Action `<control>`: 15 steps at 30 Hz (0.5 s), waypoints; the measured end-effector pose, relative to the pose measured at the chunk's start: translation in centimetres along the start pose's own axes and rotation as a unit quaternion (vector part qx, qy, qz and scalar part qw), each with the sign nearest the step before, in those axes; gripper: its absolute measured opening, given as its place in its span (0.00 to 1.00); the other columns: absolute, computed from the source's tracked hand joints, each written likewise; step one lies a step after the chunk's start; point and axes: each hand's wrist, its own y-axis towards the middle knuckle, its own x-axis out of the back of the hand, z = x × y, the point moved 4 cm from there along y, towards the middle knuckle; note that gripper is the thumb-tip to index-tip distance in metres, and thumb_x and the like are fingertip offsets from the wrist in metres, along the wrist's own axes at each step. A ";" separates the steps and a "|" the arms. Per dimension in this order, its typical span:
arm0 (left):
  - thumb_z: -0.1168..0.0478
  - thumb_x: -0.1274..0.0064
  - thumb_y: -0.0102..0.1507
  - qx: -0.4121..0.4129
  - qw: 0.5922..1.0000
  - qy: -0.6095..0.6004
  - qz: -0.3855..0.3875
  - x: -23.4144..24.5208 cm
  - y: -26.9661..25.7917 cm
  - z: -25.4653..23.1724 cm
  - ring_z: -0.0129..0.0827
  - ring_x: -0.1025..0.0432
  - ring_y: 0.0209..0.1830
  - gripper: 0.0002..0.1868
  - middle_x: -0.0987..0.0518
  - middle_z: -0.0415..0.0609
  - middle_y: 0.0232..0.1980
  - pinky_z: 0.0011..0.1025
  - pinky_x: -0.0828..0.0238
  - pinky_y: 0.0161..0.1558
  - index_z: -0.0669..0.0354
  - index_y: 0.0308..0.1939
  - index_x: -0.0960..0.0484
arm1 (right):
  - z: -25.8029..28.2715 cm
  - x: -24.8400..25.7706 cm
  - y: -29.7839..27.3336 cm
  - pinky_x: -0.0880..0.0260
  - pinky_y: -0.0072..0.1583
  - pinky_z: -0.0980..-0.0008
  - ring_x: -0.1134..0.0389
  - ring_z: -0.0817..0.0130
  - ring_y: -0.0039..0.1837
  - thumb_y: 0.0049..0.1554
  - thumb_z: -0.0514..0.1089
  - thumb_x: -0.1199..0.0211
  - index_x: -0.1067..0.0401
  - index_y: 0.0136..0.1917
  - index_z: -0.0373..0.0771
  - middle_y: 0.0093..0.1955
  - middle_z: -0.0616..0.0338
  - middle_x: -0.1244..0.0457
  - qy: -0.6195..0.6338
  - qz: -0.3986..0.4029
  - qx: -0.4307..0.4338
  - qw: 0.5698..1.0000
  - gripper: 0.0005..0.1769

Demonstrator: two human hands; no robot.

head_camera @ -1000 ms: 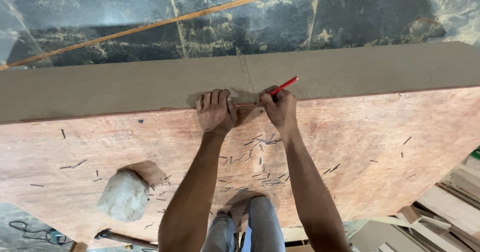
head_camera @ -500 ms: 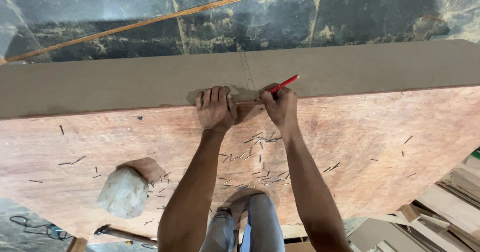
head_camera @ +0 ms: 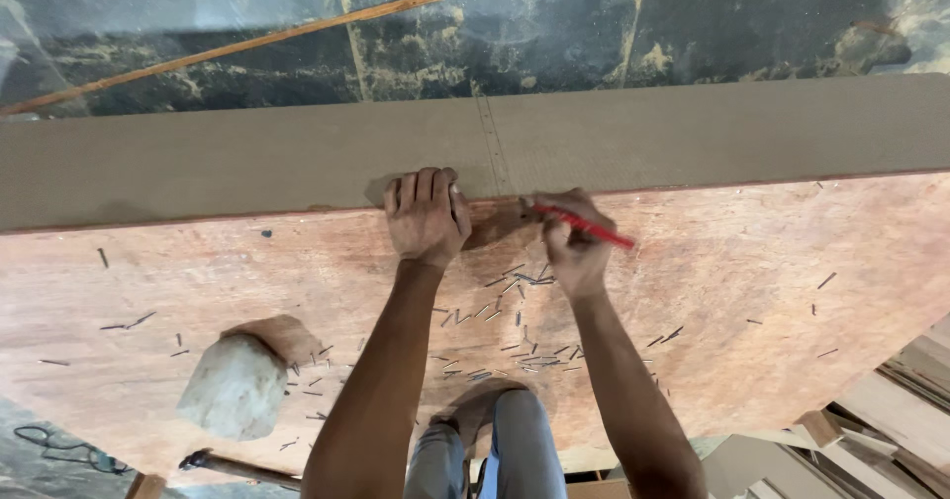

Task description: The person hammers nails into a wooden plank attached to a large sheet of plywood. They then use a red pencil and a straight edge to mark lines on the plywood and continue hammering nails along the marked lines.

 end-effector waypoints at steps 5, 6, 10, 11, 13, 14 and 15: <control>0.57 0.51 0.65 0.006 1.000 0.002 -0.013 -0.3 0.3 0.2 0.41 0.30 0.53 0.09 0.22 0.46 0.47 0.45 0.40 0.63 0.54 0.45 0.18 | 1.7 -1.5 -0.7 0.27 0.53 0.66 0.29 0.61 0.51 0.50 0.28 0.41 0.28 0.48 0.31 0.46 0.51 0.33 -0.031 0.028 0.104 0.994 0.11; 0.57 0.51 0.65 0.004 1.000 0.001 -0.014 -0.3 0.0 0.2 0.41 0.30 0.53 0.10 0.22 0.47 0.48 0.45 0.40 0.63 0.54 0.46 0.18 | 1.7 -1.6 -1.0 0.28 0.52 0.66 0.30 0.62 0.50 0.49 0.28 0.41 0.28 0.48 0.31 0.46 0.50 0.34 -0.039 0.031 0.092 0.995 0.12; 0.58 0.51 0.65 0.006 1.000 0.003 -0.003 -0.6 0.0 0.3 0.42 0.30 0.53 0.09 0.22 0.46 0.47 0.46 0.40 0.64 0.54 0.45 0.18 | 1.4 -1.5 -0.5 0.28 0.51 0.67 0.30 0.62 0.48 0.47 0.28 0.40 0.29 0.47 0.30 0.45 0.50 0.34 -0.031 0.038 0.081 0.996 0.12; 0.58 0.51 0.65 0.005 1.000 0.002 -0.007 -0.5 0.1 0.3 0.42 0.30 0.53 0.09 0.22 0.47 0.47 0.46 0.40 0.64 0.54 0.45 0.18 | 1.3 -1.6 -0.4 0.27 0.52 0.67 0.30 0.63 0.48 0.48 0.28 0.40 0.29 0.47 0.30 0.45 0.50 0.34 -0.018 0.041 0.085 0.995 0.12; 0.58 0.51 0.64 0.002 1.000 0.000 -0.017 -0.3 -0.1 0.2 0.42 0.30 0.53 0.10 0.22 0.47 0.48 0.46 0.40 0.64 0.55 0.45 0.19 | 1.1 -1.6 -0.5 0.27 0.52 0.67 0.30 0.62 0.48 0.48 0.27 0.41 0.29 0.46 0.31 0.45 0.51 0.33 -0.038 0.033 0.108 0.993 0.11; 0.58 0.51 0.64 0.005 1.000 -0.005 -0.014 -0.3 -0.4 0.2 0.42 0.30 0.53 0.10 0.22 0.47 0.48 0.46 0.40 0.64 0.55 0.45 0.19 | 1.1 -1.6 -0.7 0.27 0.52 0.67 0.30 0.62 0.48 0.48 0.26 0.42 0.30 0.46 0.31 0.45 0.51 0.33 -0.048 0.030 0.120 0.991 0.11; 0.58 0.51 0.65 0.005 1.000 -0.010 -0.013 -0.2 -0.3 0.2 0.42 0.30 0.53 0.10 0.22 0.47 0.47 0.46 0.40 0.64 0.56 0.45 0.19 | 0.9 -1.7 -0.5 0.27 0.52 0.67 0.30 0.62 0.49 0.48 0.26 0.42 0.30 0.46 0.31 0.45 0.51 0.33 -0.041 0.034 0.123 0.991 0.11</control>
